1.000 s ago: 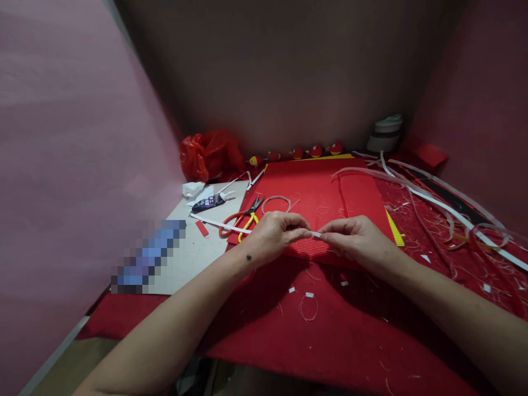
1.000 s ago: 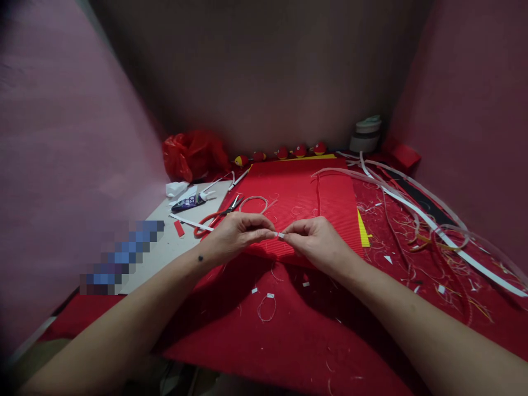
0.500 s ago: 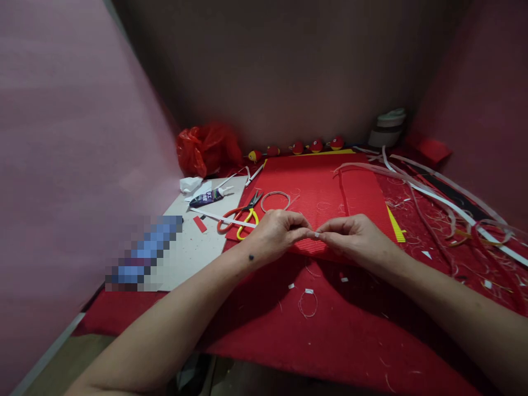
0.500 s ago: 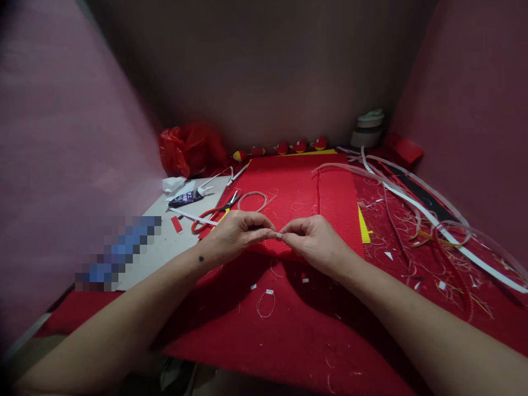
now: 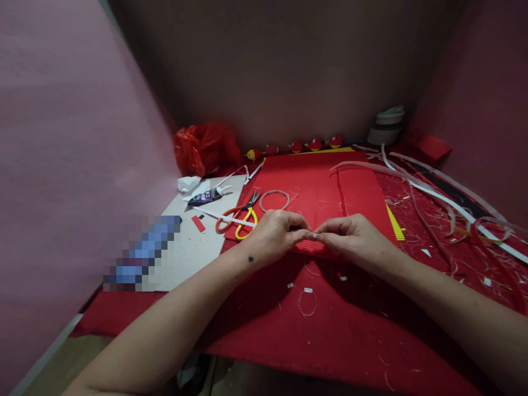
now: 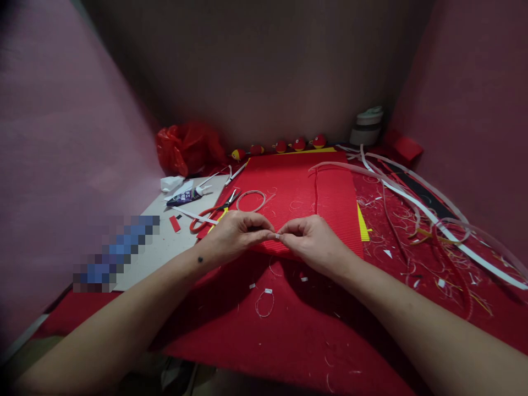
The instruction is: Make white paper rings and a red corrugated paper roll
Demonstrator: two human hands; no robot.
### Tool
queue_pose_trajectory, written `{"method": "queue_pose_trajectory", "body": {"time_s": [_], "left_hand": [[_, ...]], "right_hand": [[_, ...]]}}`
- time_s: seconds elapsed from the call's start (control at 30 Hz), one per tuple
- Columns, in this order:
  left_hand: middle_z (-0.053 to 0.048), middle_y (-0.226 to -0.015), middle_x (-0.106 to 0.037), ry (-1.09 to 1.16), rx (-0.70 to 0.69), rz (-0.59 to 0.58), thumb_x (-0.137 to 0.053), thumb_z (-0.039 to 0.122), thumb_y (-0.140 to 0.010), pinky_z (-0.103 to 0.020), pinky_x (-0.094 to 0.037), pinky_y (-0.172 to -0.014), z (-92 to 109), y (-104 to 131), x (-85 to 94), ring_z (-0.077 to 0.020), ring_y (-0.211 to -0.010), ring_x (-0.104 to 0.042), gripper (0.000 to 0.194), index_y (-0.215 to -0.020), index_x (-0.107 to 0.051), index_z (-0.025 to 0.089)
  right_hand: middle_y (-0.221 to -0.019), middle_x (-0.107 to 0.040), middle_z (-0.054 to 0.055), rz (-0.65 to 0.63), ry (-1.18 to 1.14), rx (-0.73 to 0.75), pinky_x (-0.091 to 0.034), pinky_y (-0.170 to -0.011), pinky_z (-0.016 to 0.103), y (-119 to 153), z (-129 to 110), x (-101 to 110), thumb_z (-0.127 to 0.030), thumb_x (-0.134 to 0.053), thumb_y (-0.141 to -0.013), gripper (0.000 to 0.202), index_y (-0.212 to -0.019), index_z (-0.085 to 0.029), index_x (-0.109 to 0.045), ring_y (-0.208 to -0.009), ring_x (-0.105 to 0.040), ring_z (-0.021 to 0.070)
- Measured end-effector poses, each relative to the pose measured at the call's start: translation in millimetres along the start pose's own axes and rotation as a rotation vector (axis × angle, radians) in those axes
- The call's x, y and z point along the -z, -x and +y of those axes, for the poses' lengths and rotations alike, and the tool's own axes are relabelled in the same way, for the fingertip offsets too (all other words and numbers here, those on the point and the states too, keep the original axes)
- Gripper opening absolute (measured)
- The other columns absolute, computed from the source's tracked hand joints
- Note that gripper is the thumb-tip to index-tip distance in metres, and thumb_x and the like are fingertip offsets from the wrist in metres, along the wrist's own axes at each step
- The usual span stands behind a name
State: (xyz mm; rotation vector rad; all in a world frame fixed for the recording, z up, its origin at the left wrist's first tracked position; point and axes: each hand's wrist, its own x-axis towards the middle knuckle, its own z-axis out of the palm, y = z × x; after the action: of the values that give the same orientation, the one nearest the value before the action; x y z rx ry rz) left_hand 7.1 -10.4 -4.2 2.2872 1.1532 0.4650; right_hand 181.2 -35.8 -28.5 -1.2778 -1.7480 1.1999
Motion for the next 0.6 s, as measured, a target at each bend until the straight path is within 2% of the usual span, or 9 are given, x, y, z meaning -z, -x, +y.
{"method": "queue_pose_trajectory", "body": {"time_s": [0.6], "left_hand": [[0.000,-0.063,-0.062,-0.026,-0.013,0.022,-0.057,0.025,-0.078,-0.018,-0.033,-0.053,3.2,-1.0,-0.7,-0.0068,-0.055,-0.047,0.016,-0.078,-0.068,0.014]], "right_hand": [[-0.047,-0.036,-0.004,0.006,0.067,0.062,-0.024,-0.041,0.021,-0.9,1.6,-0.6,-0.030,-0.049,-0.075,0.026,-0.059,-0.012,-0.059,-0.044,-0.030,0.0065]]}}
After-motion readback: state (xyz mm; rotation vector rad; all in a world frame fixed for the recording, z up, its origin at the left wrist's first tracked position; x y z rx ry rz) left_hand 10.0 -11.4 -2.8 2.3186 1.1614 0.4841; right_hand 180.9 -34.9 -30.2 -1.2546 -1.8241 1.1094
